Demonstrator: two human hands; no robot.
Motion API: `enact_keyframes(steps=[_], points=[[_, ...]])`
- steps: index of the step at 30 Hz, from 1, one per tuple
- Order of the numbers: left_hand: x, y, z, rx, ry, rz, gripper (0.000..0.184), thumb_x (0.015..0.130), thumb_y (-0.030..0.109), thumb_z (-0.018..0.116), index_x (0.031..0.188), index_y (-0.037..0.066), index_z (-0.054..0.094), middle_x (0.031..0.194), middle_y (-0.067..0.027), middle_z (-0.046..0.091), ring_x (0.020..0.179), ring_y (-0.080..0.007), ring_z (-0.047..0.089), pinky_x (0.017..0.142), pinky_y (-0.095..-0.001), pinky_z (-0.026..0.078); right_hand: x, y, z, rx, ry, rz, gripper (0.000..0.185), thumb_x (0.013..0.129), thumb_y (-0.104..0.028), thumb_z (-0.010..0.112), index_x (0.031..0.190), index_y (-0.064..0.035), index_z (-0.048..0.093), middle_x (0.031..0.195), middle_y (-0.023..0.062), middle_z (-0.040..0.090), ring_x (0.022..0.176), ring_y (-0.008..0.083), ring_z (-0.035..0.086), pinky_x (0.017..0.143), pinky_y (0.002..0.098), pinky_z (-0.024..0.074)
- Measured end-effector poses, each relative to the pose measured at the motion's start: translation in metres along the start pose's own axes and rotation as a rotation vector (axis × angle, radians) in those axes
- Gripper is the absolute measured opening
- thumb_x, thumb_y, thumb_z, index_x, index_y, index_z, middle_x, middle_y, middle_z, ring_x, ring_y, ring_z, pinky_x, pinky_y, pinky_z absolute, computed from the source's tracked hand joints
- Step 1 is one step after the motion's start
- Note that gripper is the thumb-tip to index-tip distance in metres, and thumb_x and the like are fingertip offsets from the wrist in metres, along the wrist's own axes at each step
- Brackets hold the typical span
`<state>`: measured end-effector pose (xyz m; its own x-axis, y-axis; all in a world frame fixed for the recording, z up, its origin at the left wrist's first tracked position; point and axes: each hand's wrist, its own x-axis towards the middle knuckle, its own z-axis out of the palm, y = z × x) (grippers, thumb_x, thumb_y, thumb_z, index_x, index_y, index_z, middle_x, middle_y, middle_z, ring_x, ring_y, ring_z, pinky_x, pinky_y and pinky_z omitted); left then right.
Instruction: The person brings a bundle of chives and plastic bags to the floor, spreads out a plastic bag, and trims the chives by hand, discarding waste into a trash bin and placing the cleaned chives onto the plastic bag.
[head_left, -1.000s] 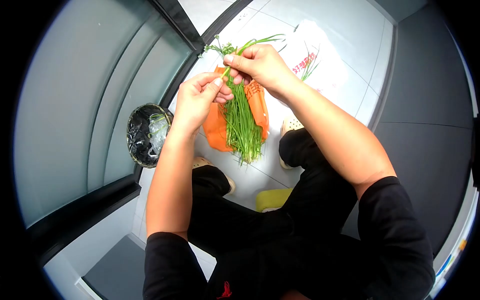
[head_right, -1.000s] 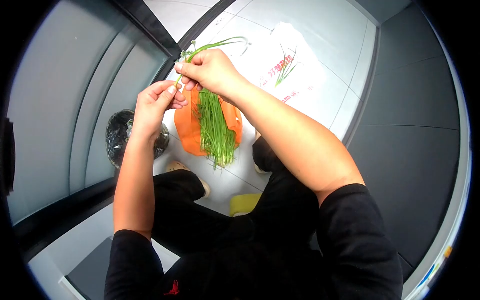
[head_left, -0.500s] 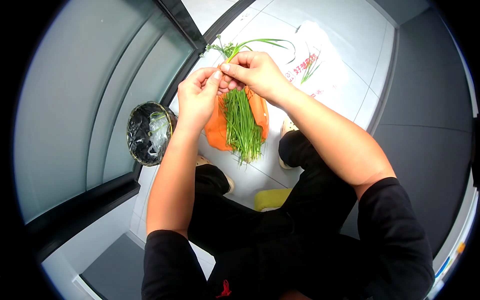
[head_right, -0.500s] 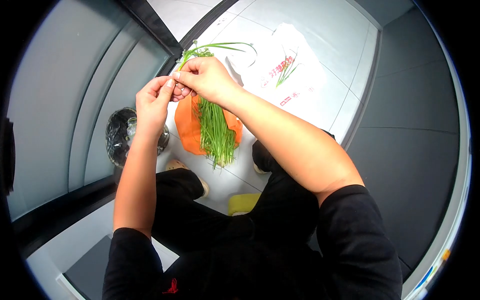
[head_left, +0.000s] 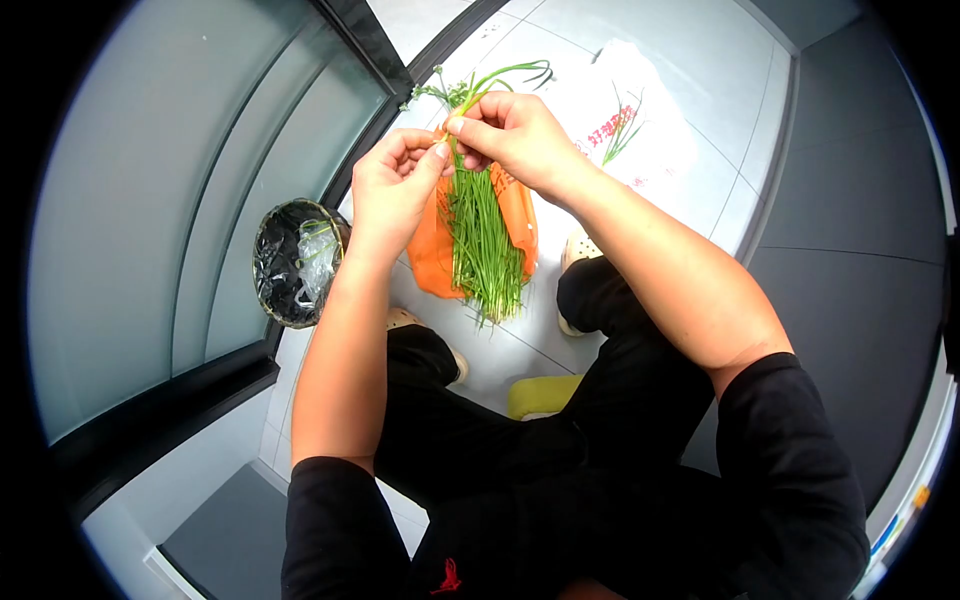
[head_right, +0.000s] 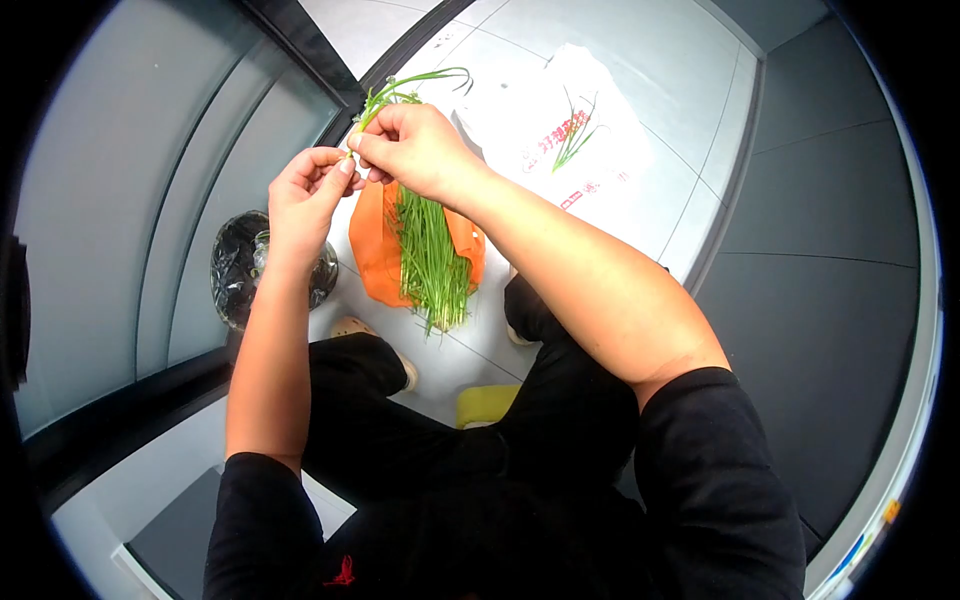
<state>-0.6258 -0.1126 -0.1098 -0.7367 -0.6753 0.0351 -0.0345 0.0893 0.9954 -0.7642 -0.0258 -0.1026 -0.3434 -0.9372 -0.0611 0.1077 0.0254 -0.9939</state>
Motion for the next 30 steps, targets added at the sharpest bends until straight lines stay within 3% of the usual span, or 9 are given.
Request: enact_keyframes(steps=[3, 7, 9, 16, 22, 30], points=[[0.001, 0.0, -0.004, 0.119, 0.012, 0.009, 0.015, 0.084, 0.011, 0.057, 0.092, -0.002, 0.058, 0.08, -0.0058, 0.061, 0.074, -0.0121, 0.059, 0.068, -0.0238, 0.047, 0.002, 0.003, -0.002, -0.234, 0.027, -0.073, 0.024, 0.084, -0.021, 0.058, 0.087, 0.0026, 0.058, 0.069, 0.0033, 0.058, 0.061, 0.008, 0.054, 0.057, 0.0211, 0.0459], [0.001, 0.004, -0.006, 0.029, 0.03, -0.035, 0.016, 0.084, 0.011, 0.055, 0.092, -0.002, 0.059, 0.079, -0.0062, 0.062, 0.074, -0.0124, 0.059, 0.067, -0.0235, 0.046, 0.002, 0.003, -0.001, -0.26, 0.019, -0.088, 0.022, 0.085, -0.019, 0.056, 0.089, 0.0029, 0.057, 0.071, 0.0037, 0.058, 0.063, 0.0083, 0.055, 0.058, 0.0217, 0.0465], [0.002, 0.007, -0.008, -0.114, 0.04, -0.17, 0.016, 0.084, 0.012, 0.055, 0.092, -0.001, 0.059, 0.079, -0.0066, 0.062, 0.073, -0.0131, 0.059, 0.065, -0.0236, 0.046, 0.003, 0.003, 0.0, 0.04, -0.025, -0.039, 0.02, 0.086, -0.016, 0.053, 0.093, 0.0023, 0.057, 0.073, 0.0036, 0.058, 0.066, 0.0085, 0.055, 0.061, 0.0222, 0.0471], [-0.001, 0.01, -0.019, -0.328, 0.074, -0.247, 0.016, 0.084, 0.013, 0.054, 0.093, 0.0, 0.059, 0.078, -0.0057, 0.061, 0.072, -0.0139, 0.058, 0.064, -0.0243, 0.046, 0.005, -0.001, 0.007, 0.22, -0.083, -0.029, 0.02, 0.088, -0.013, 0.049, 0.101, 0.0, 0.056, 0.081, 0.0041, 0.058, 0.069, 0.0098, 0.056, 0.066, 0.0226, 0.0474], [-0.003, 0.008, -0.021, -0.222, 0.07, -0.179, 0.018, 0.085, 0.014, 0.055, 0.094, 0.0, 0.059, 0.078, -0.0056, 0.061, 0.073, -0.0136, 0.058, 0.065, -0.0239, 0.045, 0.004, -0.005, 0.009, 0.243, -0.078, -0.023, 0.021, 0.088, -0.014, 0.05, 0.101, 0.0005, 0.056, 0.081, 0.0045, 0.058, 0.069, 0.0098, 0.056, 0.066, 0.0224, 0.0473], [-0.004, 0.002, -0.02, 0.188, 0.053, 0.018, 0.015, 0.082, 0.01, 0.06, 0.09, -0.002, 0.061, 0.076, -0.0035, 0.062, 0.071, -0.008, 0.057, 0.065, -0.0202, 0.044, 0.007, -0.004, 0.013, -0.019, -0.038, -0.013, 0.022, 0.087, -0.016, 0.053, 0.095, 0.0042, 0.056, 0.077, 0.0043, 0.059, 0.067, 0.0092, 0.057, 0.066, 0.0227, 0.0487]])
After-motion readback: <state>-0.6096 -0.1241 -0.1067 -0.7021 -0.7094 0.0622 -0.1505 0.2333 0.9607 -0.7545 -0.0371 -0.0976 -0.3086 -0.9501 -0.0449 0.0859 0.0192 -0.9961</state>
